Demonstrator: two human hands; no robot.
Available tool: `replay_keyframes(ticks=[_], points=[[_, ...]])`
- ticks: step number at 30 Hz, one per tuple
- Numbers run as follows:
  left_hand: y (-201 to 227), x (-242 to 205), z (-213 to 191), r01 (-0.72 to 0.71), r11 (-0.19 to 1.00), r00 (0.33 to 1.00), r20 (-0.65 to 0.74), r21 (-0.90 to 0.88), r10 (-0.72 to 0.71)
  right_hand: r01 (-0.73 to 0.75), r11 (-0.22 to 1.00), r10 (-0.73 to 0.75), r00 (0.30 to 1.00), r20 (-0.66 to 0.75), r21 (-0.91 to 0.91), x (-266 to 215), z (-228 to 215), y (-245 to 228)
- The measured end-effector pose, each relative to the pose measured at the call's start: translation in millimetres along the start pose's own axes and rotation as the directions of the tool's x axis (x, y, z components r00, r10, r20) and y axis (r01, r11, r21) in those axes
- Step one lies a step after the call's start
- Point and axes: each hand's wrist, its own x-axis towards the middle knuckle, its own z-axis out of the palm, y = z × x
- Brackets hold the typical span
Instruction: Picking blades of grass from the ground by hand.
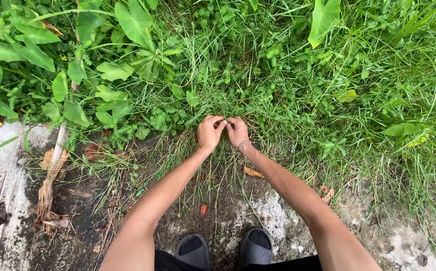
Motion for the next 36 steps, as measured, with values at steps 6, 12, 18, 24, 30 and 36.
replay_keyframes(ticks=[6,12,18,24,30,36], points=[[4.2,1.8,9.3,-0.050,0.997,0.998,-0.038,-0.062,0.048,0.078,0.995,-0.082,0.995,-0.052,-0.060,-5.8,-14.9,-14.6],[20.4,6.2,6.0,-0.171,0.982,0.985,-0.034,-0.084,0.169,0.171,0.979,-0.181,0.979,-0.095,-0.107,-17.5,-37.8,-48.5],[89.8,4.5,-26.1,-0.295,0.943,0.950,-0.152,-0.151,0.273,0.274,0.954,-0.289,0.947,-0.138,-0.122,-9.4,-68.7,-100.1],[150.9,6.8,-85.3,-0.491,0.863,0.809,-0.429,-0.118,0.401,0.504,0.860,-0.506,0.822,-0.261,-0.078,5.8,-72.8,-190.1],[142.7,6.5,-159.2,-0.515,0.854,0.703,-0.609,-0.080,0.367,0.494,0.852,-0.484,0.869,-0.102,0.174,17.6,-18.9,-237.9],[73.7,-17.1,-231.6,-0.271,0.953,0.751,-0.648,-0.132,0.124,0.407,0.879,-0.442,0.891,0.104,0.249,7.4,69.7,-253.6]])
